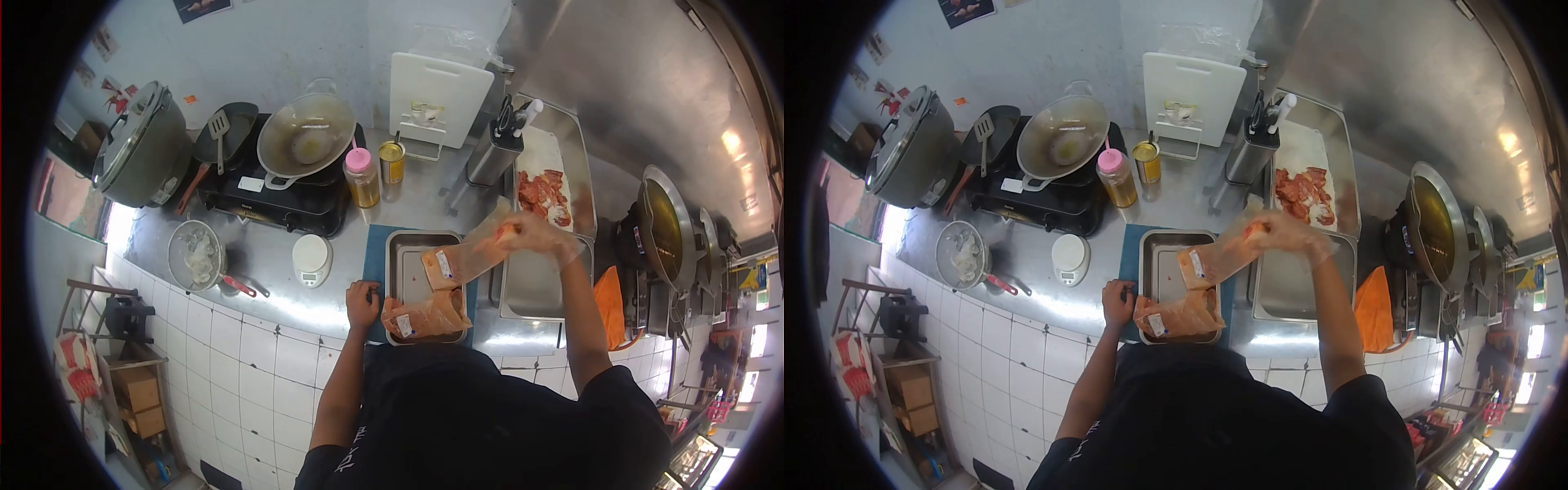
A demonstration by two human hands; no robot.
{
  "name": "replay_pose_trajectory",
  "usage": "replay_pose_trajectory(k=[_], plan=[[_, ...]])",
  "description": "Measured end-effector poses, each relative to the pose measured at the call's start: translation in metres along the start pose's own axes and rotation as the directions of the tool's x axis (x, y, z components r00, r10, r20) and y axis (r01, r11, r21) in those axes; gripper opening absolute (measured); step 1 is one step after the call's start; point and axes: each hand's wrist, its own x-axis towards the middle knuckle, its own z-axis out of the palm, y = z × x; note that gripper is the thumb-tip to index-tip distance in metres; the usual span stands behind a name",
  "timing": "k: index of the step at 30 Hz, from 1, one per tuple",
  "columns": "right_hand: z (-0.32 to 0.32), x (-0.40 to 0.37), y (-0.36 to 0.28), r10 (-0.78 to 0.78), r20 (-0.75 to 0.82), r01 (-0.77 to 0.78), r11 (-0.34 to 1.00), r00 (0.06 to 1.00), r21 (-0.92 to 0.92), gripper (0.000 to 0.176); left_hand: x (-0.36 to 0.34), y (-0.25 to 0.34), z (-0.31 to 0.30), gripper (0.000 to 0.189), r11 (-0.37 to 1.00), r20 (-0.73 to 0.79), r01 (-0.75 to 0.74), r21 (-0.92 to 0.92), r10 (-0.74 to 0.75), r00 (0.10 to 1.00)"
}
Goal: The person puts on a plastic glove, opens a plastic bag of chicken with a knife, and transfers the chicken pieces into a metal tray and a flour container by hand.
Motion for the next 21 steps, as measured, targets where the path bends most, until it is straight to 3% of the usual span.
replay_pose_trajectory(k=[1, 4, 7, 10, 12, 14, 16, 18, 19, 21], plan=[[-0.011, -0.007, 0.006, -0.054, -0.066, 0.054, 0.999, 0.996, -0.005, 0.037, 0.001, 0.001, -0.001, 0.018, 1.0, -0.002, -0.005, -0.003, 0.005, 1.0], [-0.046, -0.028, 0.015, 0.132, -0.309, -0.019, 0.939, 0.942, 0.342, 0.054, 0.0, 0.002, -0.002, 0.019, 1.0, -0.008, -0.015, -0.009, 0.015, 1.0], [-0.063, -0.033, -0.014, 0.333, -0.574, -0.208, 0.939, 0.748, 0.273, 0.058, 0.001, 0.003, -0.001, 0.019, 1.0, -0.011, -0.014, -0.013, 0.014, 1.0], [-0.067, -0.038, -0.017, 0.076, -0.725, -0.325, 0.922, 0.685, -0.21, 0.049, -0.002, 0.003, -0.003, 0.02, 1.0, 0.001, 0.0, -0.022, 0.0, 1.0], [-0.071, -0.038, 0.01, 0.321, -0.574, -0.429, 0.901, 0.753, -0.059, 0.044, -0.001, 0.002, -0.003, 0.02, 0.999, -0.001, 0.001, -0.033, -0.001, 1.0], [-0.063, -0.035, 0.014, 0.378, -0.32, -0.353, 0.926, 0.869, 0.136, 0.04, 0.0, 0.002, -0.001, 0.02, 1.0, -0.011, 0.001, -0.023, -0.002, 1.0], [-0.026, -0.036, -0.008, 0.156, -0.029, -0.127, 0.886, 0.987, 0.446, 0.037, -0.001, 0.003, -0.002, 0.021, 1.0, -0.011, 0.001, -0.021, -0.002, 1.0], [0.01, -0.017, -0.027, 0.027, 0.097, -0.059, 0.936, 0.995, 0.348, 0.024, 0.0, 0.004, -0.004, 0.021, 1.0, -0.001, -0.004, -0.025, 0.004, 1.0], [0.026, -0.01, -0.028, -0.043, 0.106, -0.01, 0.892, 0.993, 0.451, 0.025, 0.001, 0.004, -0.004, 0.021, 1.0, -0.001, -0.002, -0.026, 0.002, 1.0], [0.052, 0.016, -0.015, -0.057, 0.126, 0.035, 0.985, 0.99, 0.17, 0.026, 0.0, 0.005, -0.005, 0.021, 1.0, 0.004, -0.002, -0.027, 0.002, 1.0]])
